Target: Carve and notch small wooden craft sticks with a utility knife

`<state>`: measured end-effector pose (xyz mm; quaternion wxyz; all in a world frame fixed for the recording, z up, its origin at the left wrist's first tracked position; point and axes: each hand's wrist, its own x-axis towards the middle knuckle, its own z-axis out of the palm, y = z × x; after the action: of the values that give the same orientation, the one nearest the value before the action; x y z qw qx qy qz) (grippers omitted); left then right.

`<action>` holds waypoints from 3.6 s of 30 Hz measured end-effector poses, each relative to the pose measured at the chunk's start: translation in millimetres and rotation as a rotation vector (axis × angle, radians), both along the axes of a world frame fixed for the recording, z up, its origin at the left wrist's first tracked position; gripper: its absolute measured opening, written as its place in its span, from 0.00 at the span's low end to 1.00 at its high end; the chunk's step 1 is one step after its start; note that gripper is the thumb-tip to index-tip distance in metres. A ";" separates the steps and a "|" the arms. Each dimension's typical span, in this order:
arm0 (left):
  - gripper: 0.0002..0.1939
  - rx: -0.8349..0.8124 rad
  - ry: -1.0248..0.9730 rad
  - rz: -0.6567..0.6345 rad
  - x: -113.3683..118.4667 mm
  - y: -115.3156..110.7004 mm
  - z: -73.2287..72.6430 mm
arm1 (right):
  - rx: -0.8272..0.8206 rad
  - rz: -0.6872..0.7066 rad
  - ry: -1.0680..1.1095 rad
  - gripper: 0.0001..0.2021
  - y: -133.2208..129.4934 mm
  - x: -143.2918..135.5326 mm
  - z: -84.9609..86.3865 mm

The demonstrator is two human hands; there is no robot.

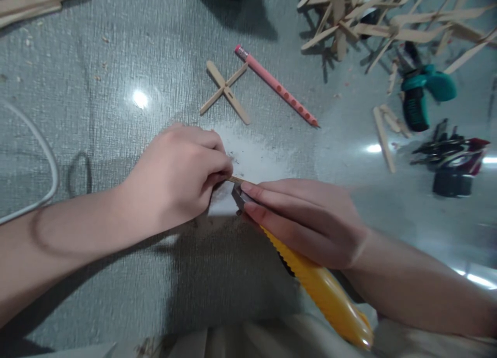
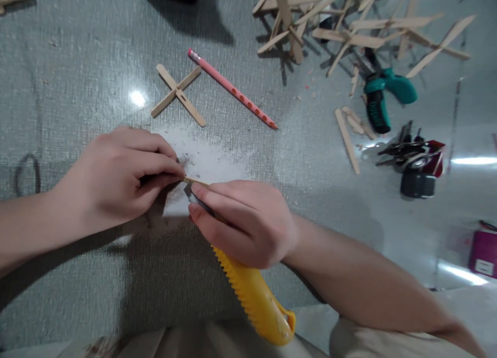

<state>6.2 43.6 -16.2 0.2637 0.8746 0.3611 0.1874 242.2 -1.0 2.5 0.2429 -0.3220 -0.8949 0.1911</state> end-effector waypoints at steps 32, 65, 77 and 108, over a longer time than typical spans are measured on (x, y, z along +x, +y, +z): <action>0.14 -0.016 -0.016 -0.009 -0.7 0.5 -0.1 | -0.041 -0.018 0.000 0.11 -2.1 2.1 -1.2; 0.16 0.026 -0.100 -0.059 -3.0 2.4 -6.0 | -0.078 0.054 0.021 0.09 8.2 10.3 -3.0; 0.18 0.261 0.015 -0.010 -3.1 -6.0 -0.7 | -0.268 -0.158 0.295 0.09 3.7 15.7 -10.2; 0.12 0.081 0.038 -0.182 -5.0 0.2 2.9 | -0.290 -0.057 0.220 0.07 11.1 16.9 -5.4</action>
<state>1.2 43.8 -13.3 0.2371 0.9171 0.2774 0.1604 259.1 10.1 -2.9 0.2957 -0.3558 -0.8166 0.3451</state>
